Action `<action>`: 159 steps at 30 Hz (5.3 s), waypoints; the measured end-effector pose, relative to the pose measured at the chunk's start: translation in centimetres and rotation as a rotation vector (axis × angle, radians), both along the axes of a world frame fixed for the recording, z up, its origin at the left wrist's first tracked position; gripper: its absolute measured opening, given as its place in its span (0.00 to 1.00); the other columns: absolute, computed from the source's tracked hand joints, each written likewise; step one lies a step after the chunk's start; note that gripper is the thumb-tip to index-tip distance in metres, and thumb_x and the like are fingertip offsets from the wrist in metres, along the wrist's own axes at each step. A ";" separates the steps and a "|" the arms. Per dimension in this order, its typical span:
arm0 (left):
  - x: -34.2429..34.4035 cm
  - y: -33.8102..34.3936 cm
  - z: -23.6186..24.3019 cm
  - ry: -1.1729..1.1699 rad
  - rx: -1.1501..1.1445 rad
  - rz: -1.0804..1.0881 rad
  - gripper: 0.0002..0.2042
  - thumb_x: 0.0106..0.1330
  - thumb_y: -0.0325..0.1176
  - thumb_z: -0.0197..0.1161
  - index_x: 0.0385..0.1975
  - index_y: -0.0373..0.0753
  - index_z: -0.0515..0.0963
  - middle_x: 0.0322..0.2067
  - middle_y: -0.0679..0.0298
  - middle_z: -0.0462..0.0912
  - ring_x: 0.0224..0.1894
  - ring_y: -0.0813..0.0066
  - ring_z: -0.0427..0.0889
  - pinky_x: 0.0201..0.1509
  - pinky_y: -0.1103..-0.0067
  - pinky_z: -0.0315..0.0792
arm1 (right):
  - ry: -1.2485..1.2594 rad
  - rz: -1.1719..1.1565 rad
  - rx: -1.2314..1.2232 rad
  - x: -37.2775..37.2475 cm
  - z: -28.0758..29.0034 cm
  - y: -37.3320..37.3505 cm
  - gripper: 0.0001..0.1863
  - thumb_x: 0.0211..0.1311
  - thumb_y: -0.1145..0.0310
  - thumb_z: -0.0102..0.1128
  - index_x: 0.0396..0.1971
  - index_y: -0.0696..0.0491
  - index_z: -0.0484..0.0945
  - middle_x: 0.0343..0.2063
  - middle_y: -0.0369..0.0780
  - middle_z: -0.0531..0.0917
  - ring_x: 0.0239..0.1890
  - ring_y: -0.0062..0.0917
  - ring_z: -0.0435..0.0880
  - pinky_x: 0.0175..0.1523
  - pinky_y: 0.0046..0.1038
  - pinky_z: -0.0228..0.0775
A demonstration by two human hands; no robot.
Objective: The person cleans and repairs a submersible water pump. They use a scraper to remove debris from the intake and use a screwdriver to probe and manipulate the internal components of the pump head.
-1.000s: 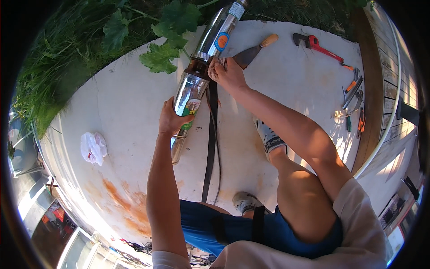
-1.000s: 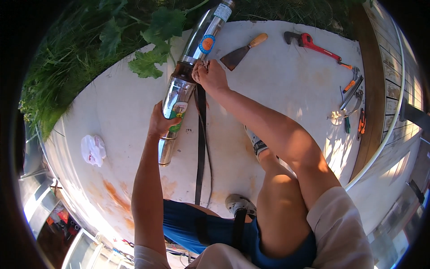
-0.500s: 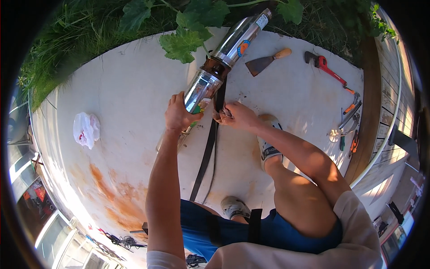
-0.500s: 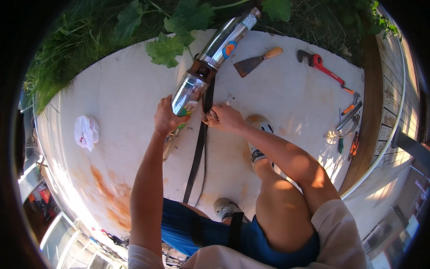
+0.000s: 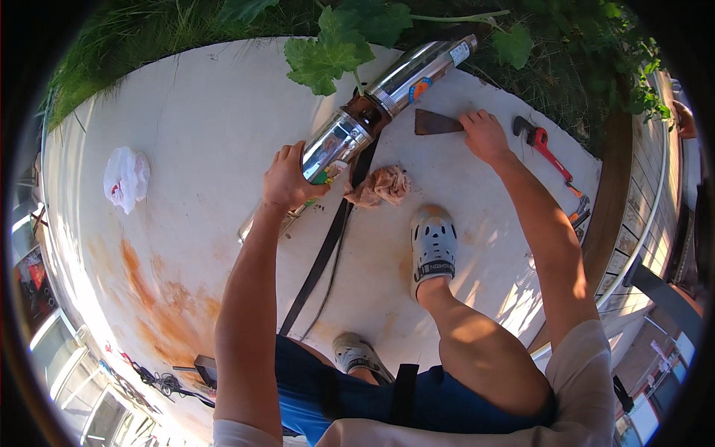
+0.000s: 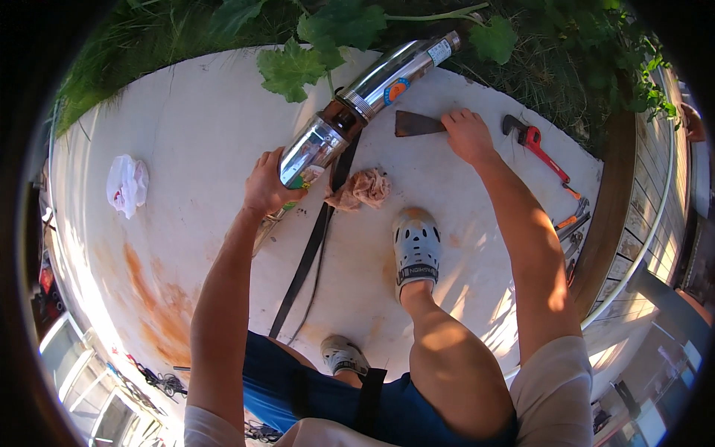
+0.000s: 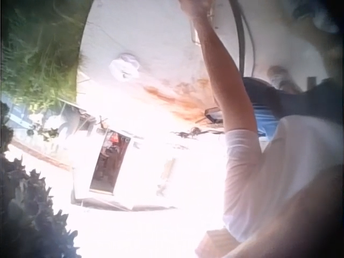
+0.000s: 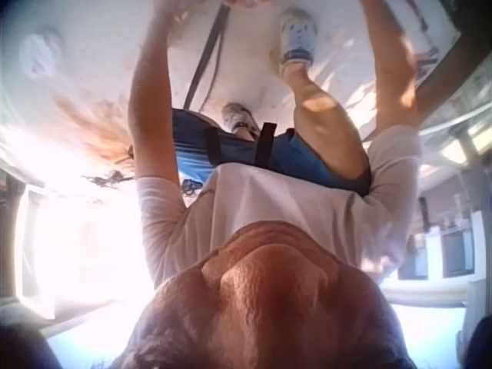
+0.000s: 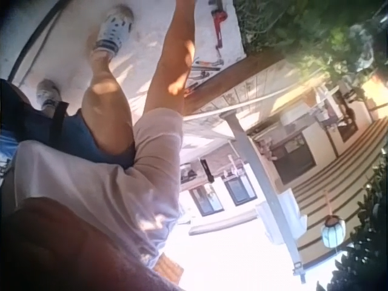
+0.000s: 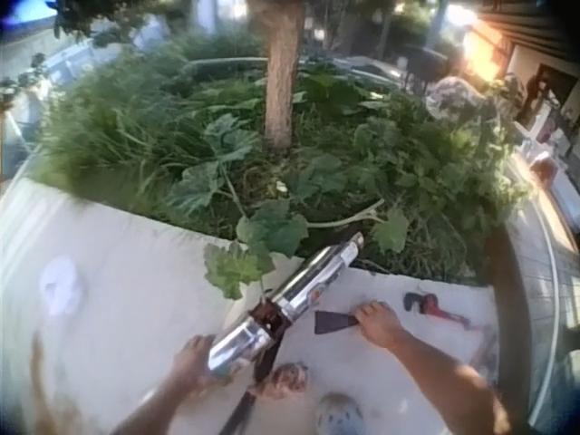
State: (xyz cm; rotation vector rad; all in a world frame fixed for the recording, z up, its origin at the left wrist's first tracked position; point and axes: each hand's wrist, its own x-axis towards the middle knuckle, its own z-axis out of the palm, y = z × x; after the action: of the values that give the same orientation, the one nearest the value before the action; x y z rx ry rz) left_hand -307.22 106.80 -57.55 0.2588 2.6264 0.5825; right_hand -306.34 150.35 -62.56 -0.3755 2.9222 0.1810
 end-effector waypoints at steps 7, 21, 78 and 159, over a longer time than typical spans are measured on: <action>0.0 -0.3 0.2 0.008 -0.013 -0.005 0.45 0.34 0.46 0.75 0.60 0.40 0.68 0.52 0.58 0.74 0.57 0.58 0.73 0.58 0.68 0.72 | -0.173 -0.259 -0.786 5.8 5.1 -5.8 0.11 0.71 0.60 0.49 0.39 0.54 0.69 0.25 0.48 0.78 0.28 0.49 0.77 0.34 0.44 0.70; 0.2 -0.1 0.5 -0.047 -0.007 0.025 0.44 0.35 0.45 0.74 0.60 0.41 0.68 0.49 0.56 0.77 0.53 0.56 0.76 0.57 0.68 0.71 | -0.440 -0.636 -0.722 3.6 9.5 -14.6 0.23 0.74 0.55 0.40 0.29 0.58 0.73 0.19 0.45 0.80 0.16 0.38 0.78 0.22 0.39 0.72; 0.8 0.7 1.3 0.032 -0.040 0.037 0.46 0.36 0.47 0.74 0.61 0.39 0.66 0.51 0.56 0.76 0.54 0.57 0.77 0.55 0.67 0.73 | -0.278 -0.563 -0.564 7.6 7.8 -16.3 0.21 0.73 0.56 0.41 0.32 0.58 0.76 0.25 0.54 0.82 0.32 0.53 0.81 0.38 0.49 0.73; 0.4 0.3 -0.2 0.040 0.028 -0.004 0.46 0.34 0.42 0.79 0.60 0.42 0.66 0.49 0.59 0.77 0.51 0.58 0.78 0.53 0.66 0.74 | -0.301 -0.261 -0.503 2.9 9.0 -10.9 0.15 0.68 0.61 0.46 0.38 0.54 0.80 0.32 0.46 0.84 0.36 0.44 0.83 0.40 0.43 0.75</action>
State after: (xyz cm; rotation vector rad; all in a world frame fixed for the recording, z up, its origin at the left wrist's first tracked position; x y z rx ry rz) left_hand -306.78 107.05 -57.76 0.2878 2.6569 0.6194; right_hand -303.46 139.50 -53.56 -0.0724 2.6451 -0.6011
